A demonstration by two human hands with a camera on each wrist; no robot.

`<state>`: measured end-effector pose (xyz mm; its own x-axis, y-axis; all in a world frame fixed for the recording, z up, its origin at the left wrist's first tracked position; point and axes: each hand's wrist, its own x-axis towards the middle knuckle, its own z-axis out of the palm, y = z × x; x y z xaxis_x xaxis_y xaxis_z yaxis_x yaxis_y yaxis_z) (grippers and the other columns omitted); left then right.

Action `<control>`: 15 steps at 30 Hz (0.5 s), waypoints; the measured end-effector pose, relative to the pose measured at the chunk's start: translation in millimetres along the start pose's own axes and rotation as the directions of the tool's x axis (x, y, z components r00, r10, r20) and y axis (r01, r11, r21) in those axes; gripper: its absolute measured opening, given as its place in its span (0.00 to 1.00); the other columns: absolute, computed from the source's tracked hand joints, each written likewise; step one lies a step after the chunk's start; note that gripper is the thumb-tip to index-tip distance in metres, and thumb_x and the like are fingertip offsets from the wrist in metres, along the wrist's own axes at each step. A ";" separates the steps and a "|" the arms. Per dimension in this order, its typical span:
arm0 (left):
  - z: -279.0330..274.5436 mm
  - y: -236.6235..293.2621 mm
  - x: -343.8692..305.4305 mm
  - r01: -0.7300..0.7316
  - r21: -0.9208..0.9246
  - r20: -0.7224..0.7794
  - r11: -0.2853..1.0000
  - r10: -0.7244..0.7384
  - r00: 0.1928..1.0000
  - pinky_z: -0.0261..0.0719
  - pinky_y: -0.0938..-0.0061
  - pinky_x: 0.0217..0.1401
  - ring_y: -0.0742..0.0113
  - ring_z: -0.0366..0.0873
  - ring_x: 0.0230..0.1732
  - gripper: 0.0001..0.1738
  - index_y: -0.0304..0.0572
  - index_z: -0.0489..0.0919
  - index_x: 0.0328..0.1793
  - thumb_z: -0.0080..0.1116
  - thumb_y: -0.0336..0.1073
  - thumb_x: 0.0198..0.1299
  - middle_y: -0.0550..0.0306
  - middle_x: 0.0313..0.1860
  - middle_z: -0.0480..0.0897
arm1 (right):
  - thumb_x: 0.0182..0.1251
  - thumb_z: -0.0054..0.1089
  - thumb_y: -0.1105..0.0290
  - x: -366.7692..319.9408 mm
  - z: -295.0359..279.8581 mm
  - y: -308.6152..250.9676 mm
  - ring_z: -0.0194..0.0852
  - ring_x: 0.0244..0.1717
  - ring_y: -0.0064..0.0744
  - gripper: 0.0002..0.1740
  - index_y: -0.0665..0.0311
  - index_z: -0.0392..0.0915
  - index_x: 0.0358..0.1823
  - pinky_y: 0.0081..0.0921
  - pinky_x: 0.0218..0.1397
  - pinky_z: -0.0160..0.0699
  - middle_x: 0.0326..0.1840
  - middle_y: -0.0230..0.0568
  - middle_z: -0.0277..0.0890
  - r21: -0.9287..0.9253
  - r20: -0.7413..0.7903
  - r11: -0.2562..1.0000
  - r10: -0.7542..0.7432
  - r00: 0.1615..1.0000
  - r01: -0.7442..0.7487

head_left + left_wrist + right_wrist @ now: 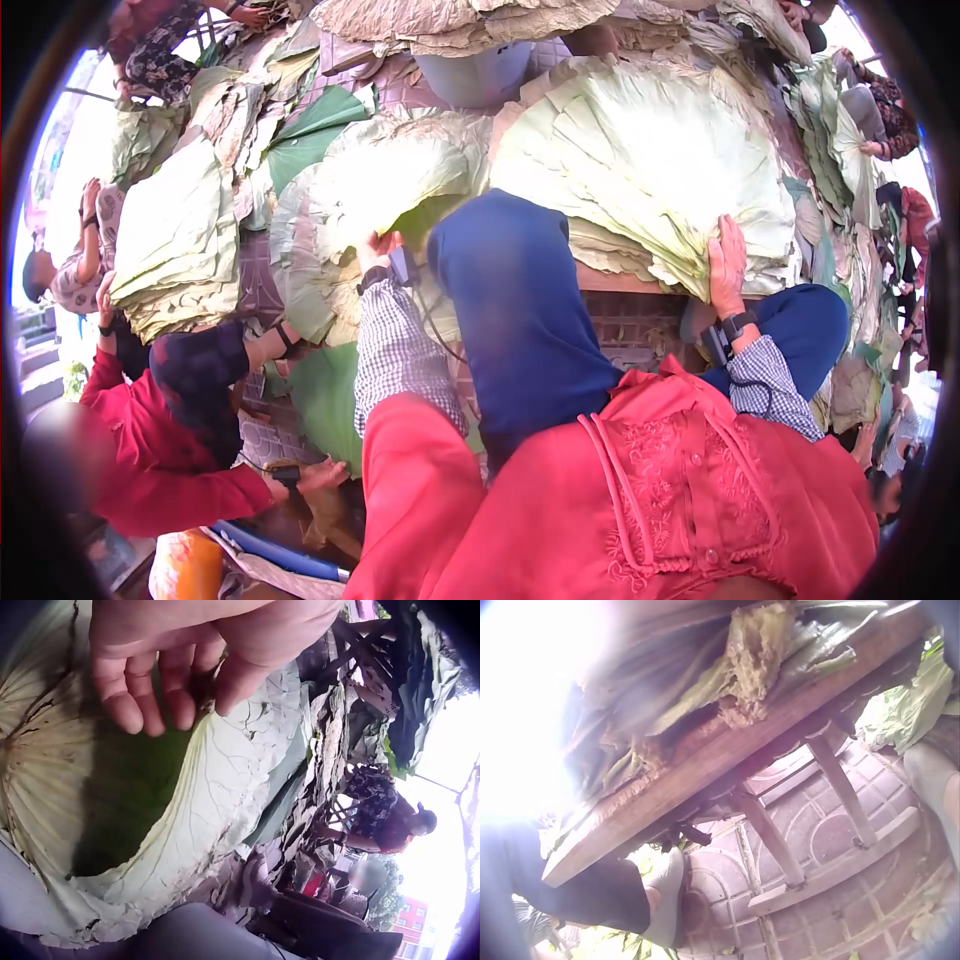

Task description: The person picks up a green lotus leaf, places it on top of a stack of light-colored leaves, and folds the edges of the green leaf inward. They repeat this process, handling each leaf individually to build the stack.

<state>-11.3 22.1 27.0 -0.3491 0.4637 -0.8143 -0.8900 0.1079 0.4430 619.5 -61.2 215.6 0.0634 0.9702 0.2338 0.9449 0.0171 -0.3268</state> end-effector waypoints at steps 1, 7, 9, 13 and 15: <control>3.8 8.6 -2.6 0.040 -0.037 0.064 0.998 -0.038 0.997 0.83 0.53 0.52 0.45 0.81 0.48 0.11 0.32 0.76 0.42 0.59 0.34 0.61 0.42 0.45 0.81 | 0.73 0.43 0.58 0.1 1.3 2.4 0.49 0.75 0.52 0.29 0.68 0.64 0.69 0.40 0.77 0.44 0.73 0.51 0.59 -0.015 -0.007 1.000 -0.003 1.000 0.003; 105.2 80.3 -138.3 0.145 0.047 0.671 0.988 -0.139 0.729 0.80 0.58 0.62 0.45 0.79 0.56 0.03 0.31 0.82 0.36 0.63 0.23 0.55 0.44 0.44 0.84 | 0.72 0.45 0.54 0.4 8.5 3.2 0.50 0.74 0.53 0.31 0.66 0.64 0.68 0.43 0.76 0.45 0.73 0.49 0.59 -0.082 -0.038 0.996 0.013 0.999 -0.016; 139.7 95.3 -177.4 0.055 0.067 0.721 0.996 -0.087 0.687 0.77 0.59 0.65 0.46 0.78 0.58 0.09 0.26 0.80 0.43 0.61 0.24 0.56 0.38 0.49 0.83 | 0.71 0.46 0.52 1.0 7.4 -4.4 0.51 0.74 0.53 0.31 0.67 0.65 0.68 0.45 0.76 0.45 0.72 0.49 0.60 -0.081 -0.053 0.996 0.039 0.998 -0.043; 213.9 83.0 -312.8 -0.005 0.143 0.908 0.990 -0.129 0.399 0.77 0.57 0.65 0.42 0.75 0.61 0.12 0.19 0.78 0.47 0.55 0.24 0.60 0.33 0.52 0.80 | 0.69 0.48 0.47 0.5 1.0 -9.6 0.52 0.73 0.54 0.34 0.67 0.67 0.66 0.48 0.75 0.44 0.71 0.50 0.61 -0.060 -0.074 0.994 0.090 0.993 -0.094; 243.2 66.2 -364.3 -0.029 0.157 0.952 0.987 -0.143 0.271 0.75 0.57 0.66 0.44 0.72 0.64 0.19 0.18 0.71 0.57 0.53 0.23 0.62 0.32 0.58 0.76 | 0.68 0.49 0.45 1.7 -1.7 -11.9 0.52 0.72 0.55 0.35 0.68 0.67 0.65 0.49 0.75 0.45 0.71 0.50 0.61 -0.036 -0.072 0.992 0.120 0.990 -0.123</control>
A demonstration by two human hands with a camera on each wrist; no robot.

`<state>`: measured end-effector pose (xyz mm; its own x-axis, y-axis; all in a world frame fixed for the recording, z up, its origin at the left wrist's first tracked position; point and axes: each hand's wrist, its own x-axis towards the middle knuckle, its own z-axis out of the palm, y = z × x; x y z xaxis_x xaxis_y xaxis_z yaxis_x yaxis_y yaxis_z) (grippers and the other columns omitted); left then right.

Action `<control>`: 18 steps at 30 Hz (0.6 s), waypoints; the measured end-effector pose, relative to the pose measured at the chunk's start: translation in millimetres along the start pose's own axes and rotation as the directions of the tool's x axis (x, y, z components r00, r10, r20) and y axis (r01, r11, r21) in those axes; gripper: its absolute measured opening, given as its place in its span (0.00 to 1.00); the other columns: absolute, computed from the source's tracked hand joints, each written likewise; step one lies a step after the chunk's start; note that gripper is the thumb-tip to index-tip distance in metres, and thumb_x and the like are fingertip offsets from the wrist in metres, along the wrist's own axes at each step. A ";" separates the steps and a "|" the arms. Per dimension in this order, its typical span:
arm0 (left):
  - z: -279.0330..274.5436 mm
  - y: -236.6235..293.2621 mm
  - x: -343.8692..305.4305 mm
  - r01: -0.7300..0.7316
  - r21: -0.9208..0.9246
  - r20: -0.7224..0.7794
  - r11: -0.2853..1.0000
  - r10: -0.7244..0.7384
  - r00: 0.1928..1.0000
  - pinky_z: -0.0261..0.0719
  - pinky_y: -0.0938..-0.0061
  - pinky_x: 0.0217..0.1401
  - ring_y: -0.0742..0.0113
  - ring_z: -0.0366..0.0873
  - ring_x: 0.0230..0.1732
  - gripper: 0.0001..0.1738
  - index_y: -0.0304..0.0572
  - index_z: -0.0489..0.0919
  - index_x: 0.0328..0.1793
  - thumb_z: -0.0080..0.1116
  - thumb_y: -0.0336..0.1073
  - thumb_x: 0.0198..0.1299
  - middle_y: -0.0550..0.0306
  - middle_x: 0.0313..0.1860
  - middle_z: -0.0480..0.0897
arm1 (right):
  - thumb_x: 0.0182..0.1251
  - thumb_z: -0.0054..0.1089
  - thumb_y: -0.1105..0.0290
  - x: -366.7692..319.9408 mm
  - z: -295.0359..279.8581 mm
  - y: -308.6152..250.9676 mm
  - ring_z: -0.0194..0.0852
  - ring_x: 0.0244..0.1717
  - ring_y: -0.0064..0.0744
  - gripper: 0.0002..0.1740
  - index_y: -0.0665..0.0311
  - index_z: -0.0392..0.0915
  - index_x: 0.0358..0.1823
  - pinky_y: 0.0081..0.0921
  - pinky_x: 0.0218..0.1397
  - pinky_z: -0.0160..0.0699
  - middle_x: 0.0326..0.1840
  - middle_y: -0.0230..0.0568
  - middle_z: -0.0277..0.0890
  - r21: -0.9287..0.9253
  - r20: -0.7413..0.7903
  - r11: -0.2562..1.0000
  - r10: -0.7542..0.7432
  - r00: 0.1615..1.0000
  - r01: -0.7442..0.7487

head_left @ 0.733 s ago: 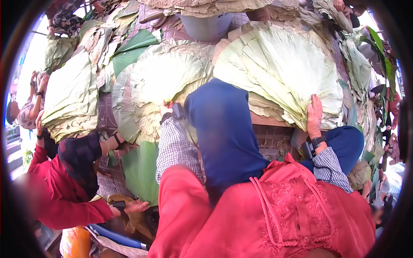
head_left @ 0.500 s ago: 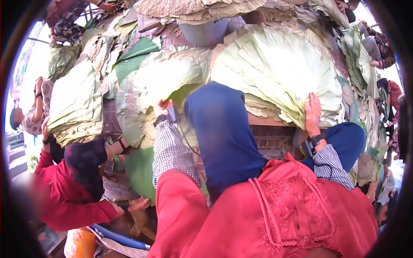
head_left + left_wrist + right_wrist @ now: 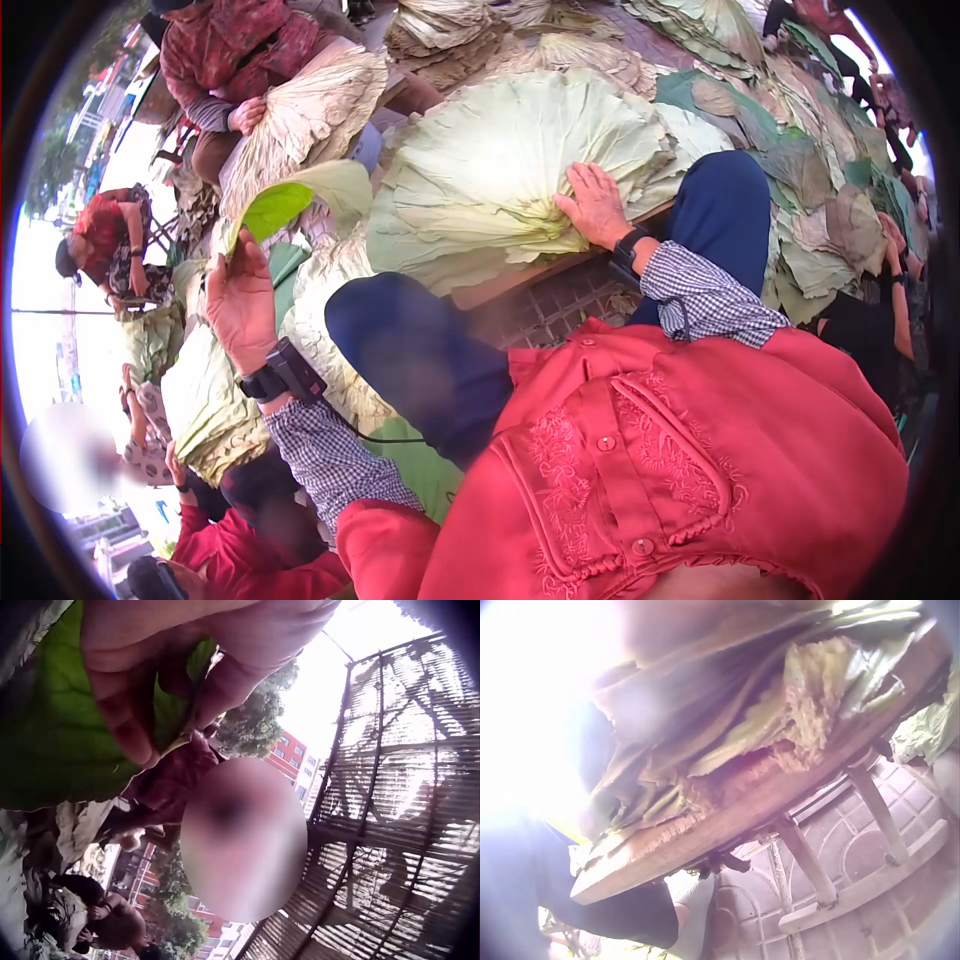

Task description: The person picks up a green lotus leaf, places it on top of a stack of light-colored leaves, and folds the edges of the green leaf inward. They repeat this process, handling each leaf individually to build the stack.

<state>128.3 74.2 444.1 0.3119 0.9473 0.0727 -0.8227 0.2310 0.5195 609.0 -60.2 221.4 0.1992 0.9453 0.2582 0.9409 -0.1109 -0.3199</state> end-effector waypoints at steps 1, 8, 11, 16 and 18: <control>31.9 -13.0 3.4 -0.011 0.006 0.069 1.000 0.010 0.998 0.75 0.57 0.66 0.45 0.72 0.65 0.21 0.18 0.68 0.61 0.52 0.23 0.62 0.31 0.61 0.74 | 0.68 0.49 0.45 0.8 -1.8 -3.3 0.52 0.72 0.55 0.36 0.68 0.67 0.65 0.50 0.75 0.45 0.71 0.50 0.61 0.017 0.009 1.000 0.018 1.000 -0.019; 108.4 -147.4 29.5 0.261 -0.029 0.214 0.965 -0.249 0.945 0.78 0.60 0.65 0.46 0.74 0.63 0.20 0.22 0.68 0.62 0.51 0.24 0.65 0.35 0.60 0.75 | 0.68 0.46 0.42 3.0 -18.2 -8.5 0.47 0.76 0.55 0.39 0.68 0.65 0.67 0.50 0.77 0.40 0.73 0.51 0.59 0.078 0.126 0.991 0.094 0.988 -0.105; 79.9 -219.1 31.4 0.433 -0.015 0.028 0.901 -0.432 0.901 0.81 0.62 0.62 0.46 0.77 0.61 0.10 0.23 0.76 0.50 0.51 0.24 0.65 0.37 0.52 0.81 | 0.67 0.47 0.41 1.1 -18.3 -6.9 0.47 0.76 0.57 0.38 0.67 0.67 0.66 0.51 0.77 0.39 0.74 0.51 0.58 0.114 0.130 0.986 0.102 0.986 -0.118; 36.0 -292.1 13.2 0.633 0.097 -0.368 0.768 -0.563 0.740 0.86 0.64 0.52 0.47 0.83 0.49 0.07 0.28 0.76 0.44 0.55 0.27 0.64 0.39 0.44 0.83 | 0.65 0.49 0.45 1.5 -15.2 -9.2 0.53 0.72 0.61 0.33 0.66 0.73 0.58 0.55 0.75 0.43 0.68 0.53 0.64 0.153 0.033 0.984 0.083 0.996 -0.087; 28.2 -305.4 4.3 0.690 0.238 -0.507 0.683 -0.519 0.688 0.86 0.64 0.43 0.50 0.84 0.43 0.10 0.33 0.75 0.44 0.60 0.32 0.63 0.43 0.40 0.83 | 0.61 0.50 0.52 4.8 -28.9 -13.8 0.60 0.66 0.59 0.27 0.68 0.78 0.51 0.56 0.71 0.50 0.60 0.56 0.71 0.081 0.147 0.990 0.102 0.984 -0.115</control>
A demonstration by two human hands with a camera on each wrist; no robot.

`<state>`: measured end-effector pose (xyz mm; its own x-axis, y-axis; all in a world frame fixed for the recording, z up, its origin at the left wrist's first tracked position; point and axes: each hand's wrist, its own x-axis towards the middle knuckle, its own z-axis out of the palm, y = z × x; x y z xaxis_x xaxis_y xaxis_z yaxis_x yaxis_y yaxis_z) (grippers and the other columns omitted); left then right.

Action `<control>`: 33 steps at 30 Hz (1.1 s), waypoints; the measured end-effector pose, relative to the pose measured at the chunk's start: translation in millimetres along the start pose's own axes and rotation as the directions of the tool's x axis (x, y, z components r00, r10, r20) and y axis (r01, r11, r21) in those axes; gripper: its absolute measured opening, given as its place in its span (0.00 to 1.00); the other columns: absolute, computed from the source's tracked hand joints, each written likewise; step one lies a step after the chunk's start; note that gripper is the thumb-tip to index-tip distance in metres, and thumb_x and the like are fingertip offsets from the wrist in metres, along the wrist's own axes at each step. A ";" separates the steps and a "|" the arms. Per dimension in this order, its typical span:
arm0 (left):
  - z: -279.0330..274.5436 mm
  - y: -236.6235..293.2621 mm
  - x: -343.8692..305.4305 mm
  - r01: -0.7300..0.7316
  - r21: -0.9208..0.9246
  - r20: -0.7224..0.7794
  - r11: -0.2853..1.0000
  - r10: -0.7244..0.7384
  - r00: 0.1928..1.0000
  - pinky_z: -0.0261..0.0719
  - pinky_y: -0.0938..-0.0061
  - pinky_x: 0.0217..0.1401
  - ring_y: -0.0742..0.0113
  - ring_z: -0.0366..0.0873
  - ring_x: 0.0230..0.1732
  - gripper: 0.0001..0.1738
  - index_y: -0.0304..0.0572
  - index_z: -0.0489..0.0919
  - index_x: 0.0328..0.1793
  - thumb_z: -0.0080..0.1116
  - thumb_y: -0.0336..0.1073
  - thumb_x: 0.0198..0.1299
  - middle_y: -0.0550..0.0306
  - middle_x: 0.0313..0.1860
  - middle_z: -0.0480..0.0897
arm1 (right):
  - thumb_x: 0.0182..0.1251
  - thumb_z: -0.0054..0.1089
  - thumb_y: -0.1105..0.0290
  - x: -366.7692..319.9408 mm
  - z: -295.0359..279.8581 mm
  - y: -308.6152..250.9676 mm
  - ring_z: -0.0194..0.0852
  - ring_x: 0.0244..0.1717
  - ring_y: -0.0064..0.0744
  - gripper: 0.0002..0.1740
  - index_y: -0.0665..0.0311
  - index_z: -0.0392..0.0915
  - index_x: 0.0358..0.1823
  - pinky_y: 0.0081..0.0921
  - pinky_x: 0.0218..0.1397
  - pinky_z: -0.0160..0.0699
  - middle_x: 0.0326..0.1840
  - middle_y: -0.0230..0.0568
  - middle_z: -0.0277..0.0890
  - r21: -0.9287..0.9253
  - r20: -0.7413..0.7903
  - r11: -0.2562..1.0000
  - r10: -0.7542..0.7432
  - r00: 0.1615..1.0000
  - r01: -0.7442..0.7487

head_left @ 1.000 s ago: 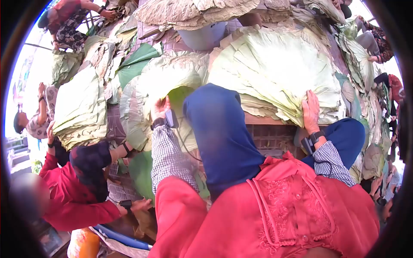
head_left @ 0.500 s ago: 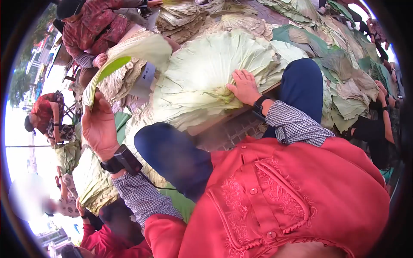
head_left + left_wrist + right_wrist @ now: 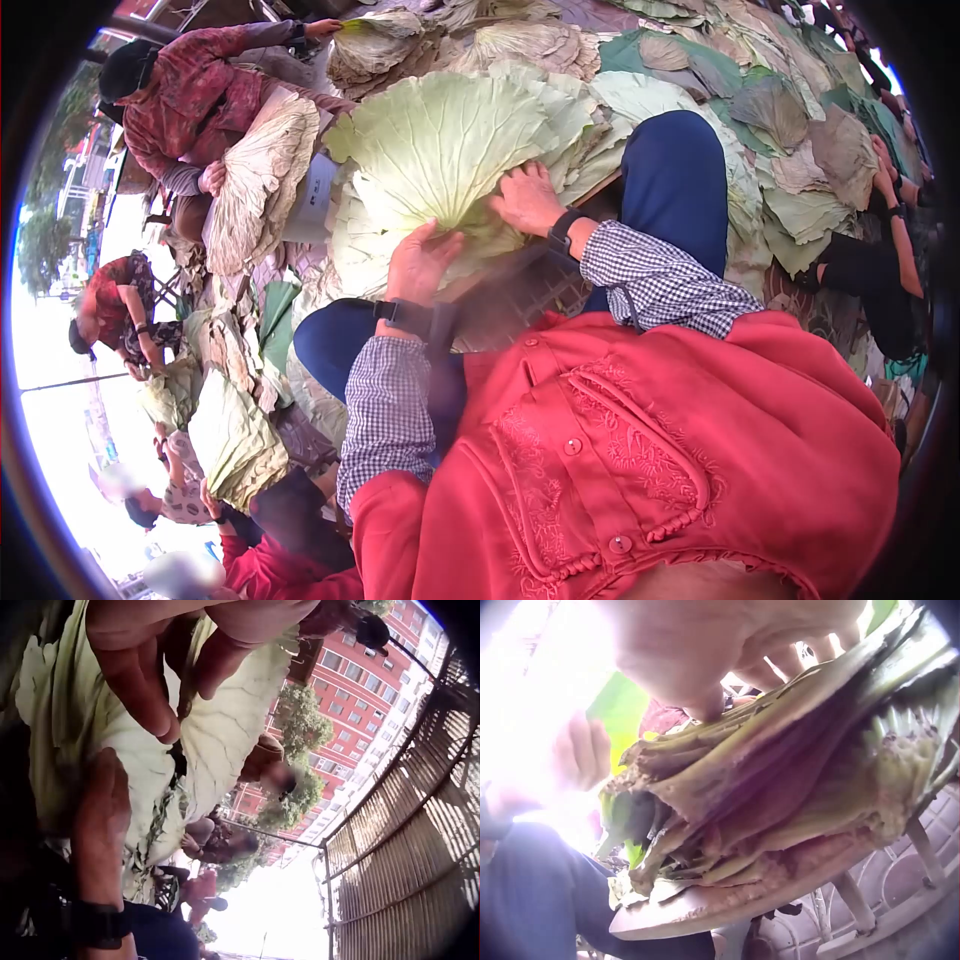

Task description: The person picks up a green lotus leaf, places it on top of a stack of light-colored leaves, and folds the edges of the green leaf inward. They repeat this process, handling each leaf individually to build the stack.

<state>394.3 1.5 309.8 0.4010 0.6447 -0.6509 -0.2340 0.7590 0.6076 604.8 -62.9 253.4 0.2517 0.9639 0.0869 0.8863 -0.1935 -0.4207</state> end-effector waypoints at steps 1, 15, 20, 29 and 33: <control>-1.2 -1.6 0.9 -0.005 0.042 -0.008 0.999 0.006 1.000 0.86 0.65 0.42 0.51 0.83 0.42 0.10 0.34 0.75 0.45 0.60 0.33 0.63 0.43 0.40 0.83 | 0.61 0.50 0.53 0.5 -8.3 -3.6 0.62 0.64 0.59 0.26 0.68 0.79 0.49 0.55 0.69 0.52 0.58 0.57 0.73 0.023 0.048 0.999 0.024 0.999 -0.025; 3.8 -14.6 12.3 -0.206 0.767 -0.112 0.607 0.444 0.889 0.79 0.73 0.21 0.63 0.81 0.21 0.17 0.27 0.76 0.33 0.66 0.38 0.56 0.45 0.29 0.82 | 0.57 0.53 0.56 3.9 -24.3 -6.9 0.70 0.53 0.60 0.22 0.69 0.80 0.41 0.52 0.59 0.64 0.47 0.57 0.77 0.051 0.107 0.999 0.014 0.994 -0.020; 1.8 -6.5 -1.2 -0.140 0.378 0.011 0.915 0.147 0.989 0.77 0.73 0.27 0.65 0.79 0.23 0.10 0.37 0.78 0.39 0.62 0.37 0.61 0.54 0.29 0.82 | 0.55 0.55 0.57 5.6 -35.1 -10.0 0.77 0.43 0.54 0.19 0.67 0.82 0.34 0.46 0.51 0.72 0.37 0.51 0.81 -0.004 0.043 1.000 0.009 0.999 -0.009; 10.6 -4.2 -0.5 0.022 0.306 0.055 0.952 -0.041 0.998 0.76 0.74 0.29 0.67 0.77 0.26 0.09 0.42 0.79 0.39 0.61 0.38 0.63 0.55 0.29 0.82 | 0.57 0.61 0.62 10.2 -75.1 -49.9 0.77 0.38 0.43 0.10 0.62 0.77 0.29 0.38 0.44 0.73 0.30 0.36 0.78 0.092 -0.454 0.911 -0.321 0.831 0.402; 6.5 -4.9 -0.4 -0.073 0.243 0.018 0.967 0.070 0.997 0.75 0.73 0.28 0.65 0.78 0.27 0.12 0.41 0.76 0.44 0.62 0.40 0.62 0.54 0.33 0.81 | 0.66 0.49 0.50 7.0 -3.4 -29.1 0.66 0.64 0.49 0.24 0.58 0.77 0.55 0.46 0.65 0.63 0.57 0.41 0.75 -0.013 -0.184 0.887 -0.456 0.871 0.462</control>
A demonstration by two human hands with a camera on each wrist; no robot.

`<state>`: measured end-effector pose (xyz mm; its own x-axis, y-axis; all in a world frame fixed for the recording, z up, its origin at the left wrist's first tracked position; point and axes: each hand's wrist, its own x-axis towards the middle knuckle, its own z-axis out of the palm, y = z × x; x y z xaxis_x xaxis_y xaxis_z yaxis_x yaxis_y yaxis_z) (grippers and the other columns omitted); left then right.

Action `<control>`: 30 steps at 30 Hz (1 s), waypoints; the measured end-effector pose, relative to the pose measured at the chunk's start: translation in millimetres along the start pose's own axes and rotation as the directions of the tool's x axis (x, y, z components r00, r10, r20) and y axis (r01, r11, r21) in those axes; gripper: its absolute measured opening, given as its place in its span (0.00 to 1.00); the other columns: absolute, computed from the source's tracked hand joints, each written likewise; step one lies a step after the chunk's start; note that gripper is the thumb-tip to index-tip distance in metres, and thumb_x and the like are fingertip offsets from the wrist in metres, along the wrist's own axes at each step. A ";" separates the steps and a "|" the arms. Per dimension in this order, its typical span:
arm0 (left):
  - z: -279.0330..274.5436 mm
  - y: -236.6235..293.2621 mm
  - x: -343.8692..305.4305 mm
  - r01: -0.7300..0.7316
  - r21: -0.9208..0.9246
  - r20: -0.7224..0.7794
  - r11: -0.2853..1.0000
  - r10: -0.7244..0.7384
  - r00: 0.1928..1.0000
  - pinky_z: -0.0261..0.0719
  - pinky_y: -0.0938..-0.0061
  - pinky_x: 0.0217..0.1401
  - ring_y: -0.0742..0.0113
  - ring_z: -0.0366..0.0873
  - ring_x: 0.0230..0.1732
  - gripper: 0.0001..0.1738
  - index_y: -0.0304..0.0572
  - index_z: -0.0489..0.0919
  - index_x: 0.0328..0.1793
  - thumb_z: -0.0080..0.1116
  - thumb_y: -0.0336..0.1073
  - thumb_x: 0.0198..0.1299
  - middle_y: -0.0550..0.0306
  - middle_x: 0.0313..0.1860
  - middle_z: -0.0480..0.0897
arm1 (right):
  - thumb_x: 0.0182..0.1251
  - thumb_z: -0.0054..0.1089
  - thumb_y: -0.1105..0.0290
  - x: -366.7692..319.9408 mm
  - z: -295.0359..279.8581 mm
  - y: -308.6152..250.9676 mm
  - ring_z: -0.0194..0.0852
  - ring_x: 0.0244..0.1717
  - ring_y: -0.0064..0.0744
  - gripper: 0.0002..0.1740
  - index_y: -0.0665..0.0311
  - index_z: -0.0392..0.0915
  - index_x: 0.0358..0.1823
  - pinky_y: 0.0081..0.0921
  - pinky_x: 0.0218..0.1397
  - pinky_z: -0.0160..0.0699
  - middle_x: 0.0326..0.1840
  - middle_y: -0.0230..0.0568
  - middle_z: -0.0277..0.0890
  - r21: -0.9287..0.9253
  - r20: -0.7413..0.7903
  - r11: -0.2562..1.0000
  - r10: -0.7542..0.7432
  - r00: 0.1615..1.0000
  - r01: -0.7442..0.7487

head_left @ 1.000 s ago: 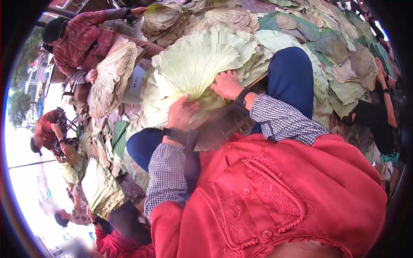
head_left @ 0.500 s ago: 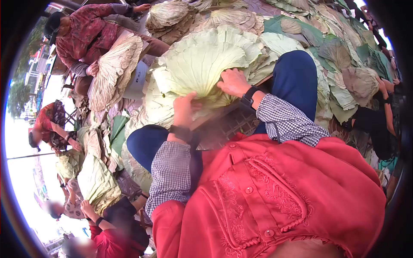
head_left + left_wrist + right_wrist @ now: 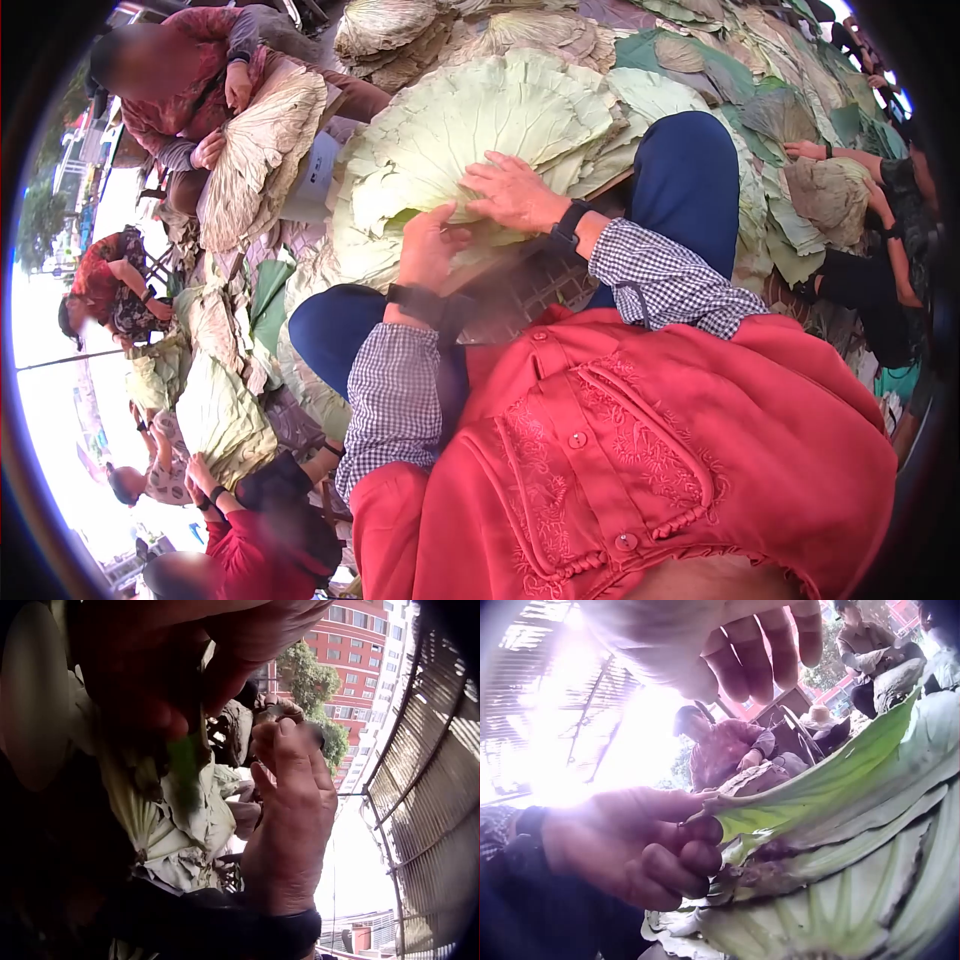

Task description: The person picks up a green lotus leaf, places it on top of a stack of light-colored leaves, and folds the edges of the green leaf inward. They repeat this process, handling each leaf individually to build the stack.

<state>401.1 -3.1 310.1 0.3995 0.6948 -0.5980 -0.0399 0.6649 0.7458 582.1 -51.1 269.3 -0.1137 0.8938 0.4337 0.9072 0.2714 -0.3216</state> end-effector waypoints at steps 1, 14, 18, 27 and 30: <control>-5.1 1.8 4.2 -0.023 -0.037 -0.074 0.999 0.020 0.997 0.75 0.73 0.28 0.64 0.78 0.27 0.13 0.41 0.75 0.45 0.62 0.41 0.62 0.54 0.34 0.80 | 0.69 0.45 0.47 -3.7 -2.3 -0.1 0.55 0.72 0.54 0.29 0.54 0.70 0.65 0.51 0.72 0.51 0.69 0.39 0.66 0.074 0.336 0.983 0.133 0.932 -0.167; -49.9 27.9 9.3 -0.434 -0.151 -0.469 0.888 0.322 0.822 0.79 0.66 0.39 0.56 0.80 0.41 0.22 0.32 0.70 0.59 0.50 0.43 0.69 0.45 0.48 0.79 | 0.72 0.41 0.49 -10.3 4.4 8.1 0.53 0.73 0.53 0.26 0.50 0.70 0.66 0.50 0.75 0.44 0.72 0.36 0.63 0.119 0.321 0.983 0.097 0.942 -0.142; -52.0 45.1 -12.2 -0.406 -0.585 -0.175 0.702 0.379 0.909 0.70 0.52 0.68 0.42 0.70 0.65 0.39 0.26 0.67 0.63 0.36 0.62 0.71 0.36 0.61 0.73 | 0.71 0.41 0.49 -11.9 10.2 10.5 0.53 0.73 0.52 0.26 0.50 0.71 0.65 0.48 0.75 0.45 0.71 0.38 0.65 0.148 0.276 0.978 0.101 0.956 -0.146; -57.5 88.5 -89.9 -0.339 -0.663 0.009 0.667 0.460 0.888 0.66 0.51 0.73 0.41 0.65 0.70 0.37 0.22 0.64 0.66 0.43 0.56 0.72 0.32 0.67 0.69 | 0.71 0.46 0.49 -9.7 8.1 19.5 0.53 0.74 0.52 0.27 0.54 0.71 0.65 0.47 0.76 0.45 0.70 0.46 0.65 0.102 0.079 0.984 0.136 0.987 -0.144; -118.3 109.0 -127.1 -0.479 -0.582 0.058 0.657 0.622 0.781 0.68 0.53 0.72 0.42 0.67 0.69 0.31 0.24 0.67 0.65 0.44 0.50 0.73 0.33 0.66 0.71 | 0.71 0.44 0.45 -12.2 18.5 23.2 0.51 0.75 0.52 0.31 0.58 0.70 0.65 0.48 0.76 0.43 0.71 0.44 0.64 0.064 0.137 0.968 0.233 0.963 -0.243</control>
<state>237.6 13.6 432.7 0.3406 0.9401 0.0137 -0.7507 0.2631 0.6059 597.0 -49.1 241.0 0.0460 0.9727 0.2276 0.8798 0.0685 -0.4704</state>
